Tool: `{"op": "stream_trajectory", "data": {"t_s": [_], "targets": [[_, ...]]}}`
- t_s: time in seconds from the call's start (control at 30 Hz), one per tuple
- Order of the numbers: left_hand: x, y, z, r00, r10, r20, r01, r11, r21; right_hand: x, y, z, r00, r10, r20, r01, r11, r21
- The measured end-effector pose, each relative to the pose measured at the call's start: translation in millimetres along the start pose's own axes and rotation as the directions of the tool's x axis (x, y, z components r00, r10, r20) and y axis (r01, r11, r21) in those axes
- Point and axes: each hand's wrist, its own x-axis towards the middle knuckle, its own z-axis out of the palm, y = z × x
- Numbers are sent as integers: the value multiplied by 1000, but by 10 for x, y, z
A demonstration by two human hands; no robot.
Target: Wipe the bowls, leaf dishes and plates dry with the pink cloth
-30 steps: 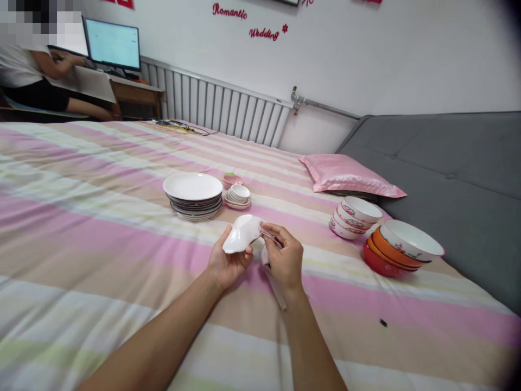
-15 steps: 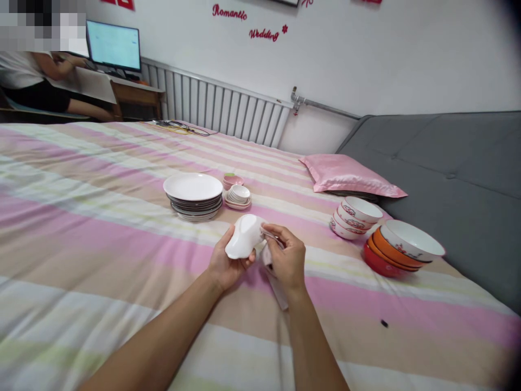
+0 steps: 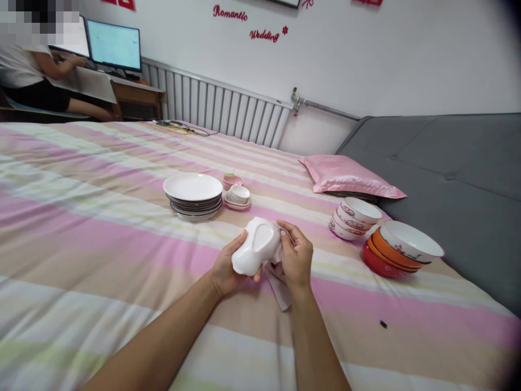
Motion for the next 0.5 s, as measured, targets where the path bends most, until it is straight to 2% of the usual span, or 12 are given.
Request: {"op": "stream_trajectory", "data": {"t_s": [0.27,0.5], "targets": [[15,-11,17,989,83,-123,-81,996,21,-68,-82,79,991,-58,118,63,997,-41],[64,13,26,934,160,-319,-200,975,-95,-134,-123,141,957,-87,276,87,996,14]]}}
